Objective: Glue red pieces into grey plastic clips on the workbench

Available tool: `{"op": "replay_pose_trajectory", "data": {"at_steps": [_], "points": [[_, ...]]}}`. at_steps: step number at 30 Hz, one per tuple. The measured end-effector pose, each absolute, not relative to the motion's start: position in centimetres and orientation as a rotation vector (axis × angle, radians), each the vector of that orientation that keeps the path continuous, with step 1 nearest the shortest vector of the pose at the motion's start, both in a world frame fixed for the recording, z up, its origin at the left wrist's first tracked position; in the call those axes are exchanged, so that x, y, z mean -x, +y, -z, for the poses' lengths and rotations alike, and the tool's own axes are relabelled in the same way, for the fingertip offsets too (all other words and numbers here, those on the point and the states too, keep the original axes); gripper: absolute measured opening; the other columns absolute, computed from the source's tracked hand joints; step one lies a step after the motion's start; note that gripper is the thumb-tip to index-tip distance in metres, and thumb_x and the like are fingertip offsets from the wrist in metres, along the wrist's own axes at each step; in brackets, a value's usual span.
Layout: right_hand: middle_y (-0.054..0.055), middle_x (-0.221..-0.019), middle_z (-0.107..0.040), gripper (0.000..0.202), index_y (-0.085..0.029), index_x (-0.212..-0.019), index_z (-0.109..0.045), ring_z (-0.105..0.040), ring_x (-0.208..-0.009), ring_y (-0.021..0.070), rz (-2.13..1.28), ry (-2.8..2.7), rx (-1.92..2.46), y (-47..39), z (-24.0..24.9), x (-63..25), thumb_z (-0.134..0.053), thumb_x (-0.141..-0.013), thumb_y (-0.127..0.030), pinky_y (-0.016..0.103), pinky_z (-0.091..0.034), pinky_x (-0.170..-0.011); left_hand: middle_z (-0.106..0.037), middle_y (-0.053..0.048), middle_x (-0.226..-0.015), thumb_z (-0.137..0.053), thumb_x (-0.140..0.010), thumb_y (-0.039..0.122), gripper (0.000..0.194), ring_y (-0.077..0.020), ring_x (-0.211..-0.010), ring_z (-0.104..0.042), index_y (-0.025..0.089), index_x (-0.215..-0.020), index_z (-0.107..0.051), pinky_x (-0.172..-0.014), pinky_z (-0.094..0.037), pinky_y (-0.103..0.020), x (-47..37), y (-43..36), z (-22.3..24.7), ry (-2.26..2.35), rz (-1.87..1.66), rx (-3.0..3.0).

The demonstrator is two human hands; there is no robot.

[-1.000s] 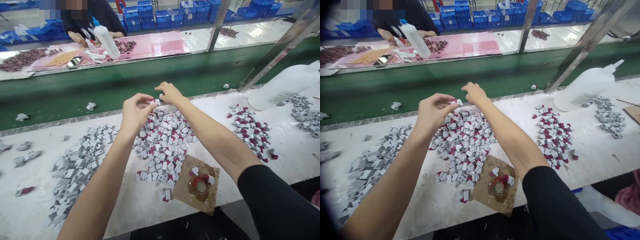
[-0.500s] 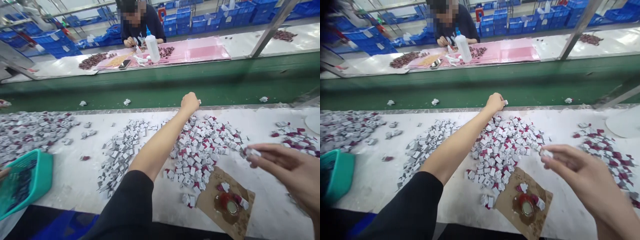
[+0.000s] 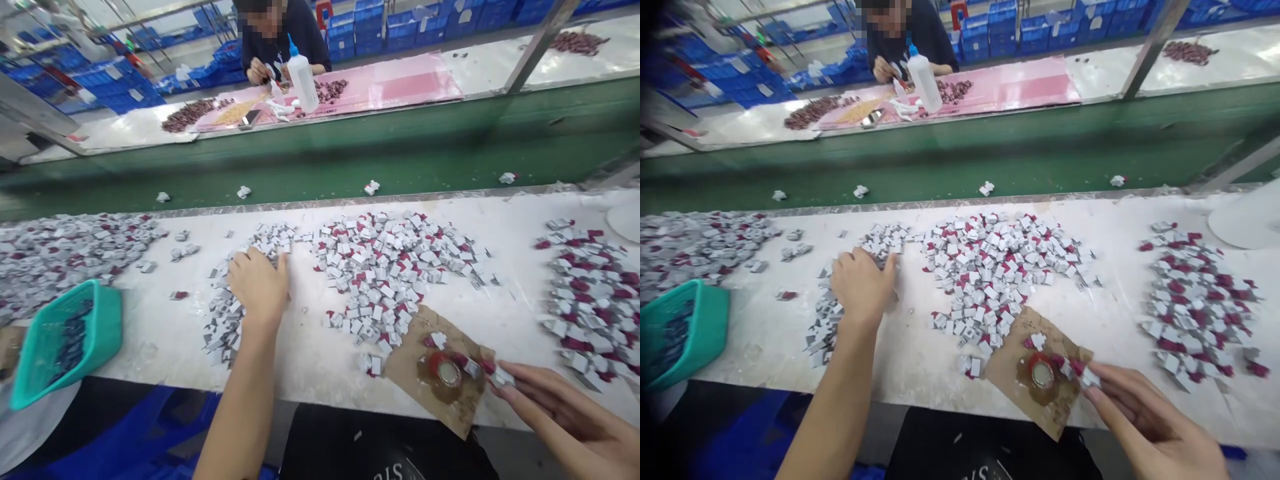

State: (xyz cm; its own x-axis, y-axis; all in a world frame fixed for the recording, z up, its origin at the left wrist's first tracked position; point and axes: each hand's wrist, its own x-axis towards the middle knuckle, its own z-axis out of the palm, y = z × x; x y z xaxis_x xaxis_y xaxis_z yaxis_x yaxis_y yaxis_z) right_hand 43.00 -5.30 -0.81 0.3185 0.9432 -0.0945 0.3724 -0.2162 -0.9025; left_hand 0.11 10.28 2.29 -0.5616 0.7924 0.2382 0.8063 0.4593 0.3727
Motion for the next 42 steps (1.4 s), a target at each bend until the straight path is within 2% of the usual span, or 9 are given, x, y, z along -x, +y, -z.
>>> {"op": "replay_pose_trajectory", "data": {"at_steps": [8, 12, 15, 20, 24, 29, 31, 35, 42], "points": [[0.006, -0.113, -0.09, 0.019, -0.036, -0.12, -0.096, -0.09, -0.099, 0.023, -1.016, -1.264, 1.556, -5.2, -2.0, -39.7, -0.087, -0.104, -0.03, 0.026, -0.076, -0.087, -0.072, -0.027, -0.146, -0.073, -0.094, 0.024, 0.03, -0.0578, -0.157, -0.053, 0.024, -0.086, -0.044, -0.133, -0.035, -0.082, -1.9, 12.3, -2.5, -2.754, 0.685, 1.371], [0.004, -0.115, -0.09, 0.021, -0.037, -0.119, -0.095, -0.088, -0.104, 0.0218, -0.929, -1.33, 1.58, -5.9, -1.9, -39.5, -0.085, -0.105, -0.026, 0.027, -0.074, -0.088, -0.078, -0.016, -0.106, -0.074, -0.087, 0.023, 0.021, -0.0498, -0.129, -0.074, 0.024, -0.082, -0.053, -0.123, -0.051, -0.081, -2.1, 11.6, -2.7, -2.8, 0.743, 1.334], [0.003, -0.112, -0.089, 0.022, -0.036, -0.119, -0.094, -0.087, -0.101, 0.0209, -0.894, -1.357, 1.572, -5.8, -2.0, -39.1, -0.084, -0.105, -0.022, 0.029, -0.074, -0.088, -0.075, -0.006, -0.086, -0.082, -0.077, 0.025, 0.021, -0.0375, -0.097, -0.082, 0.021, -0.092, -0.069, -0.108, -0.067, -0.07, -2.5, 10.1, -2.3, -2.758, 1.242, 1.408], [0.005, -0.111, -0.087, 0.023, -0.03, -0.12, -0.093, -0.087, -0.1, 0.021, -0.879, -1.474, 1.549, -5.2, -2.3, -38.6, -0.08, -0.107, -0.017, 0.03, -0.074, -0.089, -0.075, -0.003, -0.08, -0.092, -0.073, 0.024, 0.027, -0.025, -0.085, -0.081, 0.019, -0.098, -0.082, -0.088, -0.076, -0.048, -4.4, 7.5, -1.5, -2.546, 2.28, 1.474], [0.006, -0.109, -0.084, 0.023, -0.026, -0.121, -0.092, -0.084, -0.096, 0.0213, -0.87, -1.558, 1.55, -4.8, -2.7, -38.7, -0.077, -0.108, -0.015, 0.033, -0.076, -0.088, -0.078, -0.003, -0.094, -0.099, -0.079, 0.02, 0.023, -0.0186, -0.089, -0.08, 0.021, -0.099, -0.088, -0.079, -0.075, -0.032, -6.7, 5.6, -2.0, -2.648, 2.52, 1.534], [0.007, -0.106, -0.083, 0.022, -0.024, -0.12, -0.092, -0.083, -0.094, 0.0211, -0.882, -1.588, 1.543, -4.7, -3.0, -38.7, -0.076, -0.109, -0.016, 0.028, -0.073, -0.073, -0.084, -0.003, -0.105, -0.103, -0.087, 0.038, 0.021, -0.0205, -0.094, -0.086, 0.028, -0.102, -0.091, -0.066, -0.072, -0.024, -10.1, 3.9, -3.3, -2.563, 2.871, 1.772], [0.006, -0.105, -0.083, 0.022, -0.025, -0.119, -0.093, -0.083, -0.093, 0.0206, -0.899, -1.575, 1.539, -4.7, -3.1, -38.8, -0.076, -0.108, -0.016, 0.027, -0.071, -0.069, -0.086, -0.003, -0.103, -0.102, -0.09, 0.039, 0.02, -0.018, -0.088, -0.086, 0.029, -0.104, -0.091, -0.065, -0.07, -0.021, -11.3, 3.6, -3.6, -2.571, 2.878, 1.909], [0.002, -0.101, -0.083, 0.023, -0.031, -0.116, -0.094, -0.082, -0.091, 0.0175, -0.936, -1.423, 1.478, -4.2, -3.8, -38.9, -0.084, -0.103, -0.016, 0.027, -0.071, -0.081, -0.084, 0.0, -0.087, -0.096, -0.096, 0.029, 0.022, -0.0129, -0.073, -0.081, 0.028, -0.117, -0.091, -0.069, -0.069, -0.02, -13.3, 3.3, -3.9, -2.605, 2.59, 2.304], [0.001, -0.112, -0.086, 0.029, -0.039, -0.122, -0.095, -0.085, -0.099, 0.0186, -1.174, -1.018, 1.137, -1.1, -5.0, -37.9, -0.087, -0.105, -0.018, 0.029, -0.075, -0.086, -0.088, -0.004, -0.096, -0.09, -0.103, 0.032, 0.017, -0.0156, -0.086, -0.086, 0.023, -0.116, -0.085, -0.081, -0.071, -0.021, -16.6, 3.8, -5.0, -2.582, 2.524, 2.847]]}}
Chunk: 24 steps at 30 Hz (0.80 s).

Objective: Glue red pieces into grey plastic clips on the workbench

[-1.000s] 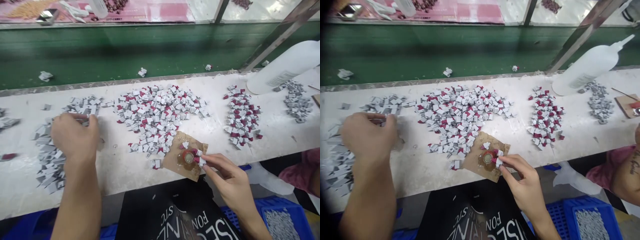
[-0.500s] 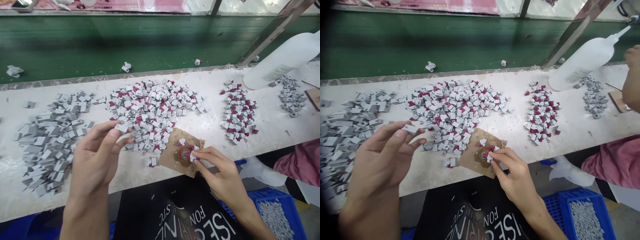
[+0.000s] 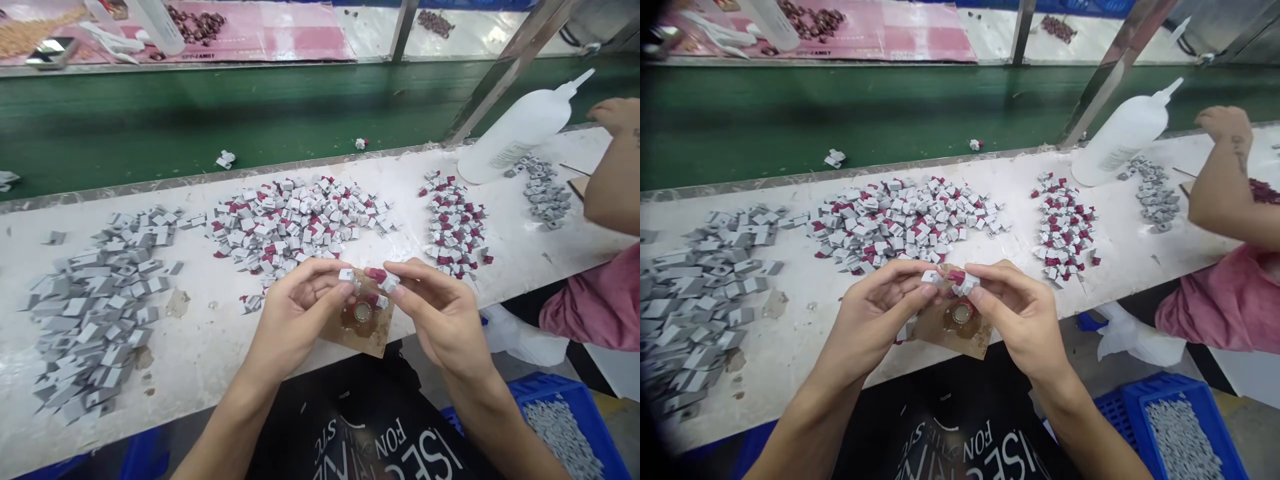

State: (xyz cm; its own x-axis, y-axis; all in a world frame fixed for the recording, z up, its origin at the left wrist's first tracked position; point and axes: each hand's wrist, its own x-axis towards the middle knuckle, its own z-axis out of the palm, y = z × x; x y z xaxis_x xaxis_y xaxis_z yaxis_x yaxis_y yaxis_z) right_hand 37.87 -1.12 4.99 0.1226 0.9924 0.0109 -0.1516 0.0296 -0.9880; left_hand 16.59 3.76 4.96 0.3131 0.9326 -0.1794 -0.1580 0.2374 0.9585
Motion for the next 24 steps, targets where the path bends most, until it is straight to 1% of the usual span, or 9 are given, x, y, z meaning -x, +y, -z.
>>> {"op": "replay_pose_trajectory", "data": {"at_steps": [3, 8, 11, 15, 17, 19, 21, 24], "points": [[0.001, -0.11, -0.086, 0.025, -0.039, -0.121, -0.095, -0.085, -0.093, 0.0172, -1.247, -0.977, 1.109, -0.2, -4.6, -37.3, -0.089, -0.104, -0.021, 0.027, -0.074, -0.082, -0.088, -0.004, -0.096, -0.09, -0.103, 0.034, 0.02, -0.016, -0.091, -0.087, 0.023, -0.118, -0.083, -0.086, -0.071, -0.021, -17.0, 3.9, -4.9, 0.908, -0.909, -1.004], [0.0, -0.112, -0.087, 0.027, -0.041, -0.119, -0.096, -0.085, -0.102, 0.016, -1.236, -0.997, 1.091, 0.0, -4.2, -37.1, -0.09, -0.103, -0.02, 0.024, -0.073, -0.089, -0.087, -0.004, -0.095, -0.091, -0.102, 0.033, 0.02, -0.0167, -0.09, -0.086, 0.022, -0.117, -0.083, -0.086, -0.071, -0.023, -17.1, 4.1, -4.5, 0.892, -0.929, -0.997], [0.001, -0.111, -0.085, 0.026, -0.039, -0.121, -0.096, -0.084, -0.1, 0.0155, -1.218, -1.037, 1.137, -0.1, -4.4, -37.2, -0.089, -0.104, -0.02, 0.024, -0.073, -0.088, -0.087, -0.004, -0.096, -0.09, -0.103, 0.03, 0.016, -0.0176, -0.09, -0.086, 0.022, -0.115, -0.084, -0.085, -0.072, -0.025, -17.2, 4.2, -4.3, 0.883, -0.941, -1.028], [0.004, -0.104, -0.084, 0.019, -0.035, -0.119, -0.096, -0.084, -0.094, 0.018, -1.235, -1.115, 1.194, 0.2, -4.8, -37.3, -0.091, -0.103, -0.026, 0.028, -0.073, -0.079, -0.087, -0.004, -0.108, -0.087, -0.104, 0.026, 0.011, -0.019, -0.095, -0.087, 0.026, -0.114, -0.088, -0.087, -0.074, -0.027, -17.1, 4.0, -4.6, 0.872, -0.951, -1.144], [0.005, -0.103, -0.084, 0.016, -0.033, -0.117, -0.097, -0.085, -0.091, 0.0189, -1.254, -1.142, 1.186, 0.5, -5.0, -37.2, -0.093, -0.101, -0.029, 0.029, -0.073, -0.077, -0.086, -0.004, -0.113, -0.085, -0.104, 0.024, 0.011, -0.0195, -0.099, -0.086, 0.029, -0.113, -0.09, -0.087, -0.073, -0.027, -16.7, 4.0, -5.0, 0.904, -0.957, -1.244], [0.004, -0.101, -0.085, 0.015, -0.032, -0.115, -0.096, -0.084, -0.086, 0.0184, -1.301, -1.159, 1.149, 1.0, -5.2, -37.0, -0.094, -0.1, -0.03, 0.03, -0.073, -0.074, -0.085, -0.004, -0.113, -0.085, -0.104, 0.023, 0.012, -0.0198, -0.1, -0.085, 0.03, -0.113, -0.09, -0.086, -0.073, -0.027, -15.9, 4.1, -5.4, 0.952, -0.955, -1.327], [0.003, -0.101, -0.085, 0.016, -0.033, -0.116, -0.096, -0.084, -0.084, 0.0187, -1.379, -1.197, 1.11, 1.9, -5.7, -36.8, -0.093, -0.101, -0.032, 0.032, -0.074, -0.073, -0.084, -0.004, -0.109, -0.085, -0.105, 0.027, 0.011, -0.0206, -0.097, -0.085, 0.031, -0.114, -0.088, -0.085, -0.073, -0.029, -14.9, 4.4, -5.8, 0.987, -0.934, -1.352], [0.003, -0.109, -0.088, 0.019, -0.033, -0.121, -0.094, -0.087, -0.095, 0.0217, -1.47, -1.412, 1.12, 5.0, -6.7, -36.5, -0.09, -0.103, -0.037, 0.038, -0.077, -0.084, -0.084, -0.005, -0.107, -0.087, -0.103, 0.035, 0.017, -0.0222, -0.092, -0.084, 0.032, -0.12, -0.086, -0.077, -0.073, -0.029, -13.1, 5.4, -6.0, 1.056, -0.928, -1.363]]}}
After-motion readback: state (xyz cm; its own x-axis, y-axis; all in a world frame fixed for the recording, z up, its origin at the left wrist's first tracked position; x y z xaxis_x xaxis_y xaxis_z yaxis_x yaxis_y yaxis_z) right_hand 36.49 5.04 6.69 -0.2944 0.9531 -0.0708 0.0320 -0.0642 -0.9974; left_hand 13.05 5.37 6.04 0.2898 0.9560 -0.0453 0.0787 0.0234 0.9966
